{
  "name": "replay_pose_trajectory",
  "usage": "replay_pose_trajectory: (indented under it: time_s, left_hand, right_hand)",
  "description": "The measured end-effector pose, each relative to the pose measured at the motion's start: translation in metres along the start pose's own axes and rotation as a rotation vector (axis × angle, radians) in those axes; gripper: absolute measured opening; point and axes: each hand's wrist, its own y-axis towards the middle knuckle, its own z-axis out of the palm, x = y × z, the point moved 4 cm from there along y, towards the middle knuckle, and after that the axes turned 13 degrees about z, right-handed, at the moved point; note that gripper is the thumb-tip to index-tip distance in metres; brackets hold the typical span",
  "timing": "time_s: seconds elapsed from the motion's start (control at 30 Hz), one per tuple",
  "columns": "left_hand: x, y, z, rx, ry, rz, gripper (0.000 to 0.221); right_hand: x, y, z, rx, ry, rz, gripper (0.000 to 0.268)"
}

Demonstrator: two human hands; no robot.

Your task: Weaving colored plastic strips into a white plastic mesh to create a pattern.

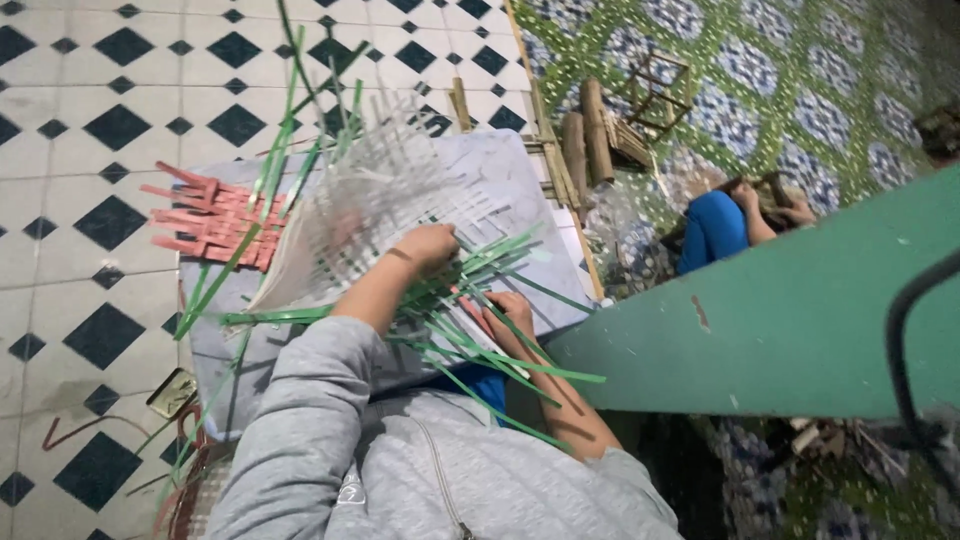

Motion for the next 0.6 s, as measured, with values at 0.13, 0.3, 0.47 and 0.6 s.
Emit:
replay_pose_trajectory:
  time_s: [0.13,0.3,0.47,0.6]
  left_hand:
    - [-0.005,0.001,-0.013,0.097,0.042,0.066,0.012]
    - [0.002,0.0,0.012,0.122,0.004,0.114,0.019]
    - [-0.009,-0.007,-0.017,0.111,-0.065,0.082,0.016]
    - [-0.008,-0.005,-0.021,0.138,-0.084,0.107,0.017]
  right_hand:
    - [0.007,-0.001,-0.004,-0.011,0.025,0.017,0.023]
    - [0.013,-0.001,-0.005,-0.034,0.009,-0.018,0.028]
    - [0.016,-0.002,-0.006,-0.035,0.008,-0.04,0.028]
    - [0.002,0.001,0.0,-0.054,0.012,-0.061,0.027]
